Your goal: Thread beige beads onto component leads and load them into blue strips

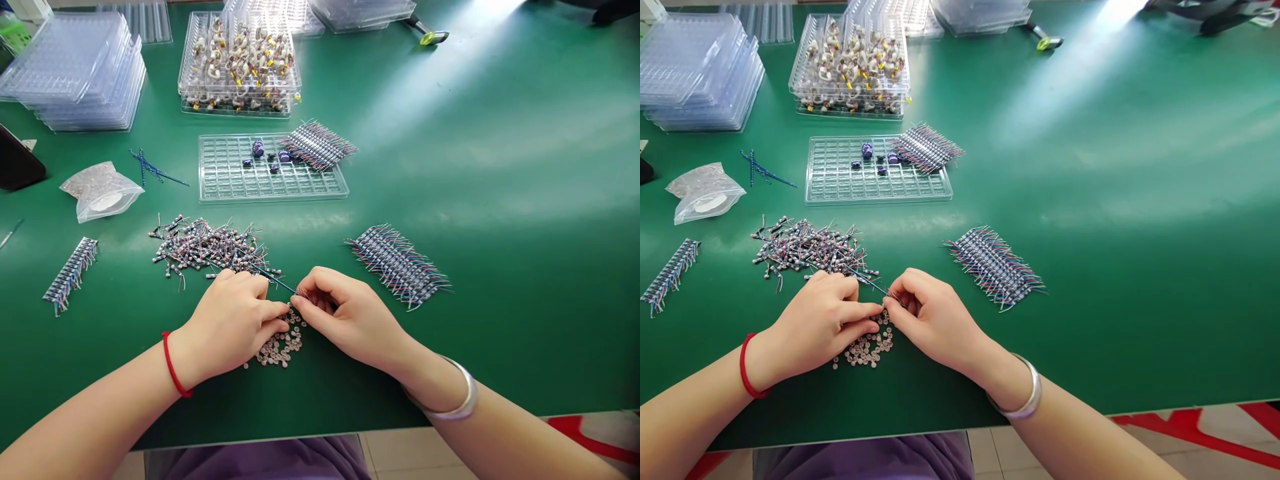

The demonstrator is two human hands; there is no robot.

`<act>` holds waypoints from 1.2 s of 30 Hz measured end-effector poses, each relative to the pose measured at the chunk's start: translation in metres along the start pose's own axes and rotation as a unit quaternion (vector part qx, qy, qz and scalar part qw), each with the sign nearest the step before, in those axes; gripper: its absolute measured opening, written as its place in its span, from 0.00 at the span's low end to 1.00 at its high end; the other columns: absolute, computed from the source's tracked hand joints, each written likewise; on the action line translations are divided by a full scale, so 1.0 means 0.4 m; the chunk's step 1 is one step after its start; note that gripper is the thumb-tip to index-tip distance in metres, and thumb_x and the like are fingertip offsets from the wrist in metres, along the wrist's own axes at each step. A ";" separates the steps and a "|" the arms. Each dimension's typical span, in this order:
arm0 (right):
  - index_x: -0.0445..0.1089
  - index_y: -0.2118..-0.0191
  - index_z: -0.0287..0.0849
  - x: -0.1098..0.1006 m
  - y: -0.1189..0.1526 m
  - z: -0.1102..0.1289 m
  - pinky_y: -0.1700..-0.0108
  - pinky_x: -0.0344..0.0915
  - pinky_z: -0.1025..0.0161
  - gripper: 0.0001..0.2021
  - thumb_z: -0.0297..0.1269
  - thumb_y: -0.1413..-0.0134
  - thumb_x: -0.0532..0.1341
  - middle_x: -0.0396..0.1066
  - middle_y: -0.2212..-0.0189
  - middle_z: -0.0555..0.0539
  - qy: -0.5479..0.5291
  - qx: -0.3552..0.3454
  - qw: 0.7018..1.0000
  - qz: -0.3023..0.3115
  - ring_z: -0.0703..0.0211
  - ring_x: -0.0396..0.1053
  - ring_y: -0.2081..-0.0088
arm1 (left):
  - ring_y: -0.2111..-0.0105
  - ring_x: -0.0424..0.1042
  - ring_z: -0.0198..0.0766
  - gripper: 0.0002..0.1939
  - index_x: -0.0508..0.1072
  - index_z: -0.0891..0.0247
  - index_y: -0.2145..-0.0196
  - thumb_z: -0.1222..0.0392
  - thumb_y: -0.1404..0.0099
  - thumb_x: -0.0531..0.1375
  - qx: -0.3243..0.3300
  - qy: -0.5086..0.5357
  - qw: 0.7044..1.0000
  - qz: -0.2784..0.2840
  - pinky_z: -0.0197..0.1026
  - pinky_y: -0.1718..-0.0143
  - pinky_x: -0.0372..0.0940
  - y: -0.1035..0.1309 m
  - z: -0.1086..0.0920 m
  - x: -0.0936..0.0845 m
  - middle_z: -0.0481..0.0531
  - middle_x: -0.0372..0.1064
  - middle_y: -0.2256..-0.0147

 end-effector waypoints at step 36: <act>0.62 0.71 0.43 0.002 0.021 0.033 0.75 0.59 0.66 0.07 0.27 0.42 0.55 0.62 0.76 0.50 0.061 -0.100 0.993 -0.012 0.63 0.60 0.76 | 0.73 0.61 0.37 0.10 0.79 0.56 0.65 0.53 0.34 0.58 0.001 -0.018 1.000 0.011 0.41 0.71 0.49 -0.002 -0.003 0.000 0.48 0.64 0.74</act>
Point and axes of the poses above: each hand's wrist, its own y-axis away from the middle knuckle, its own x-axis out of the palm, z = x × y, the point moved 6 cm from there along -y, towards the middle knuckle
